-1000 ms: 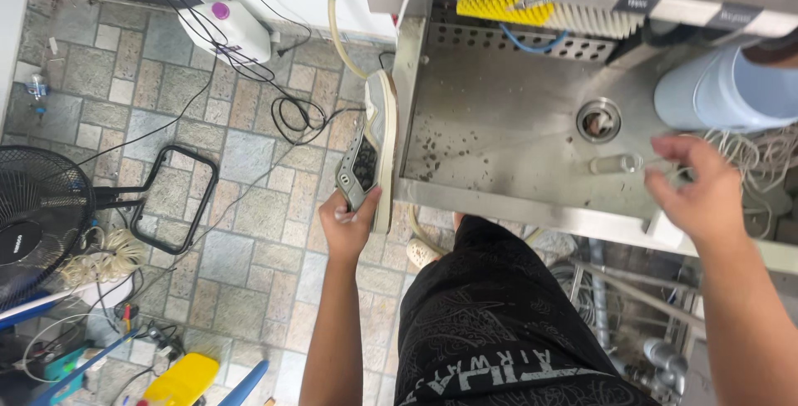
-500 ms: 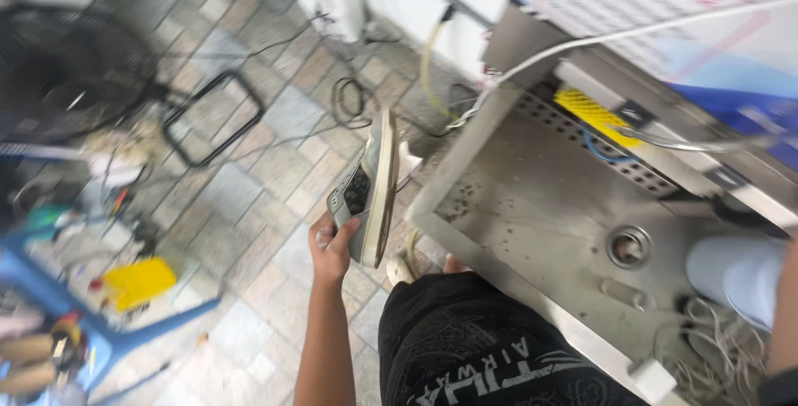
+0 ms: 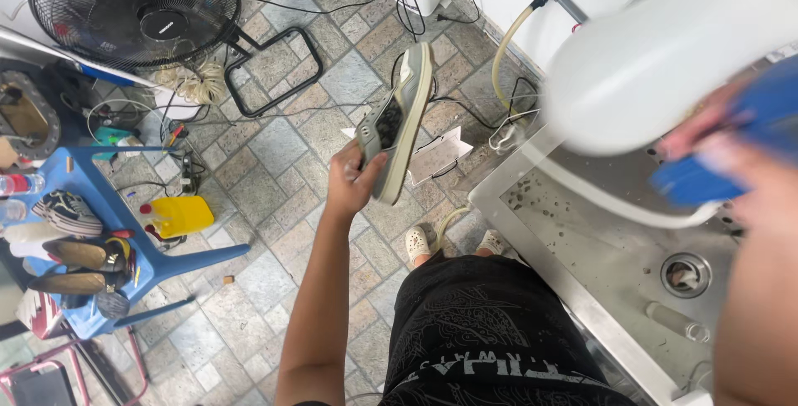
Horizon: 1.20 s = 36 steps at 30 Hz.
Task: The person cleans a single grey and white sneaker using a handheld blue spray gun to apply liquid and a white cloth to wipe the surface. The person rotates the shoe to treat different areas, including the upper, sole, and heel, while standing at a metal workstation.
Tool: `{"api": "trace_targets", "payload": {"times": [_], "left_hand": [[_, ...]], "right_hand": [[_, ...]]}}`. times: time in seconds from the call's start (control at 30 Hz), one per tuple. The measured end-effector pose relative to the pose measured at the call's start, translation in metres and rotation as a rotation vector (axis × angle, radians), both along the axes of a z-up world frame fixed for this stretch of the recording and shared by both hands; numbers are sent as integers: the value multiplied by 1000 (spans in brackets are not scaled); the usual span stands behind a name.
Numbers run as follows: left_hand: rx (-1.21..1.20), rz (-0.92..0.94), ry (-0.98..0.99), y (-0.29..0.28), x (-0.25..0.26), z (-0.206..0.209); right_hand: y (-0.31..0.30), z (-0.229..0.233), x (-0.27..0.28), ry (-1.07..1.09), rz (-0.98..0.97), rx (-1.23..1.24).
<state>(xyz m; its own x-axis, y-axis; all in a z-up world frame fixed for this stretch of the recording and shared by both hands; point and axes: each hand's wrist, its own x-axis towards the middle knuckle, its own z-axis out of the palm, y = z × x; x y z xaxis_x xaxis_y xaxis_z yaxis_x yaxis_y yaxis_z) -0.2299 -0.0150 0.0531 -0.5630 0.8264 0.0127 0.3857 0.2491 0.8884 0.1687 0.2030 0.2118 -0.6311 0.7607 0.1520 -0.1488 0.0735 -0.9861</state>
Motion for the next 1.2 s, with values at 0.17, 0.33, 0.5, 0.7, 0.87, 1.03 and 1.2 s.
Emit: {"api": "trace_targets", "payload": {"times": [0.17,0.33,0.5,0.7,0.87,1.03,1.2], "left_hand": [[117,-256,130,33,14,8],[158,-415,22,72,39,-14],[123,-569,-71,107,75,-41],[26,-677,79,122,92,-64],[-73,-690,-92,129,83,-66],[-123,-630,-195,126,82,-72],[-307,-599,-124,132,77,-78]], "right_hand": [[-72,-58,-13,-221,98,2],[-128,-90,14,-525,-208,-208],[-152,-89,50,-701,-400,-187],[-160,-107,80,-820,-470,-173],[-155,-111,82,-682,-496,-264],[-150,-111,84,-712,-444,-264],[-143,-111,86,-724,-425,-247]]}}
